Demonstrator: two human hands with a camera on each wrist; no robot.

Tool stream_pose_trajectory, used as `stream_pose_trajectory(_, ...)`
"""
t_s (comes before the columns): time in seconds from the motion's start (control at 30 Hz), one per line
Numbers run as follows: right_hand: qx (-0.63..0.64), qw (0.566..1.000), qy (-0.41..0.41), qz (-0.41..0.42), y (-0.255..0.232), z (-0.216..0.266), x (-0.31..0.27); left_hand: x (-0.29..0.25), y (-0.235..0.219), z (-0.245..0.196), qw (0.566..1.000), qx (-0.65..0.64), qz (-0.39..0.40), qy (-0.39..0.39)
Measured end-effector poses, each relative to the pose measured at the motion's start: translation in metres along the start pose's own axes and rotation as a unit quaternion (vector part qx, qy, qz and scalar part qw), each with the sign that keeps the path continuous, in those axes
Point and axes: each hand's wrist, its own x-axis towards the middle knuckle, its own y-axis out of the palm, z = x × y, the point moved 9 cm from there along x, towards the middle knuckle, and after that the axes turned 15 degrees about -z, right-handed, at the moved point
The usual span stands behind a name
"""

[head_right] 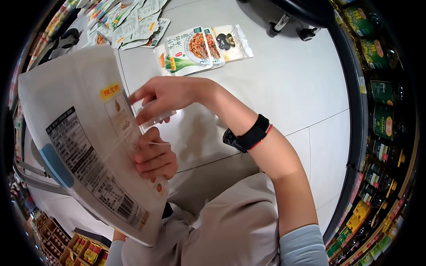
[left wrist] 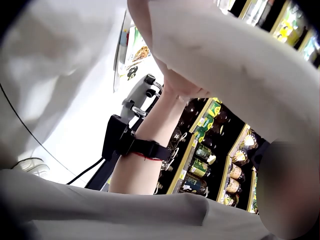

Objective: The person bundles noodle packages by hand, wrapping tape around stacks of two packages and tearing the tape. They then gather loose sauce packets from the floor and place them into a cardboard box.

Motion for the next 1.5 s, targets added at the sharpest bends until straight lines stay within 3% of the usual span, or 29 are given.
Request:
stream_pose_trajectory(0.1,0.073,0.997,-0.010,0.027,0.009,0.000,-0.007,-0.006,-0.016,0.019,0.999,0.006,-0.036,-0.038)
stream_pose_trajectory(0.13,0.081,0.996,-0.010,0.025,0.008,0.000,-0.009,0.000,-0.009,0.024,0.978,0.186,0.043,-0.086)
stream_pose_trajectory(0.23,0.129,0.991,0.017,0.010,0.007,0.001,-0.018,0.006,0.001,0.051,0.984,0.162,0.012,-0.071)
stream_pose_trajectory(0.27,0.129,0.991,0.015,0.013,0.008,0.002,-0.021,0.011,0.006,0.057,0.989,0.120,0.056,-0.060)
stream_pose_trajectory(0.37,0.162,0.986,0.032,0.025,0.007,0.003,-0.029,0.018,0.013,0.066,0.986,0.141,0.059,-0.071)
stream_pose_trajectory(0.43,0.121,0.992,-0.020,-0.015,-0.002,0.013,-0.034,0.023,0.018,0.077,0.983,0.128,0.085,-0.104)
stream_pose_trajectory(0.47,0.206,0.978,-0.024,-0.021,-0.003,0.012,-0.037,0.025,0.020,0.084,0.981,0.107,0.104,-0.124)
stream_pose_trajectory(0.63,0.352,0.933,-0.030,-0.063,0.007,-0.030,-0.034,0.024,0.030,0.103,0.960,0.017,0.203,-0.191)
stream_pose_trajectory(0.7,0.411,0.898,0.101,-0.122,0.013,-0.043,-0.032,0.022,0.041,0.104,0.950,0.009,0.264,-0.167)
stream_pose_trajectory(0.73,0.154,0.985,0.080,-0.014,0.020,-0.057,-0.026,0.014,0.031,0.109,0.960,0.044,0.155,-0.228)
stream_pose_trajectory(0.77,0.155,0.985,0.080,-0.010,0.020,-0.054,-0.030,0.010,0.032,0.111,0.961,0.045,0.154,-0.224)
stream_pose_trajectory(0.83,0.292,0.943,0.150,-0.060,0.009,-0.050,-0.038,0.010,0.036,0.110,0.959,-0.083,0.155,-0.225)
stream_pose_trajectory(0.87,0.356,0.912,0.184,-0.086,0.006,-0.050,-0.041,0.010,0.043,0.111,0.941,-0.066,0.207,-0.259)
stream_pose_trajectory(0.9,0.384,0.898,0.191,-0.099,0.004,-0.052,-0.044,0.009,0.047,0.108,0.939,-0.064,0.213,-0.261)
stream_pose_trajectory(0.97,0.422,0.886,0.170,-0.091,0.011,-0.060,-0.046,0.011,0.049,0.099,0.956,-0.033,0.186,-0.224)
stream_pose_trajectory(1.0,0.440,0.880,0.157,-0.081,0.016,-0.065,-0.047,0.009,0.045,0.099,0.943,-0.064,0.241,-0.220)
stream_pose_trajectory(1.03,0.462,0.873,0.142,-0.069,0.024,-0.071,-0.049,0.005,0.036,0.096,0.943,-0.065,0.242,-0.218)
stream_pose_trajectory(1.1,0.509,0.853,0.108,-0.043,0.037,-0.081,-0.054,0.002,0.015,0.099,0.935,-0.072,0.174,-0.300)
stream_pose_trajectory(1.13,0.534,0.840,0.088,-0.034,0.043,-0.084,-0.056,0.002,0.013,0.098,0.917,-0.094,0.229,-0.311)
stream_pose_trajectory(1.17,0.558,0.827,0.068,-0.028,0.048,-0.089,-0.059,-0.006,0.033,0.091,0.916,-0.094,0.233,-0.312)
stream_pose_trajectory(1.2,0.579,0.814,0.048,-0.022,0.052,-0.089,-0.063,-0.006,0.031,0.091,0.952,0.094,0.044,-0.288)
stream_pose_trajectory(1.23,0.598,0.800,0.031,-0.023,0.054,-0.090,-0.065,-0.013,0.008,0.074,0.918,0.275,-0.150,-0.243)
stream_pose_trajectory(1.27,0.616,0.787,0.016,-0.039,0.055,-0.088,-0.071,-0.012,0.002,0.053,0.926,0.302,-0.174,-0.145)
stream_pose_trajectory(1.3,0.616,0.787,0.019,-0.041,0.056,-0.085,-0.077,-0.044,-0.045,0.021,0.893,0.330,-0.299,-0.069)
stream_pose_trajectory(1.33,0.545,0.815,0.125,-0.155,0.051,-0.110,-0.082,-0.091,-0.107,-0.020,0.838,0.352,-0.416,0.007)
stream_pose_trajectory(1.37,0.456,0.818,0.225,-0.267,0.041,-0.132,-0.094,-0.118,-0.170,-0.059,0.734,0.467,-0.493,-0.020)
stream_pose_trajectory(1.4,0.428,0.815,0.222,-0.322,0.033,-0.130,-0.099,-0.145,-0.163,-0.105,0.670,0.500,-0.536,0.120)
stream_pose_trajectory(1.43,0.426,0.814,0.226,-0.325,0.027,-0.132,-0.104,-0.171,-0.152,-0.135,0.589,0.516,-0.568,0.255)
stream_pose_trajectory(1.5,0.192,0.916,0.211,-0.283,0.019,-0.132,-0.107,-0.151,-0.061,-0.122,0.535,0.569,-0.523,0.342)
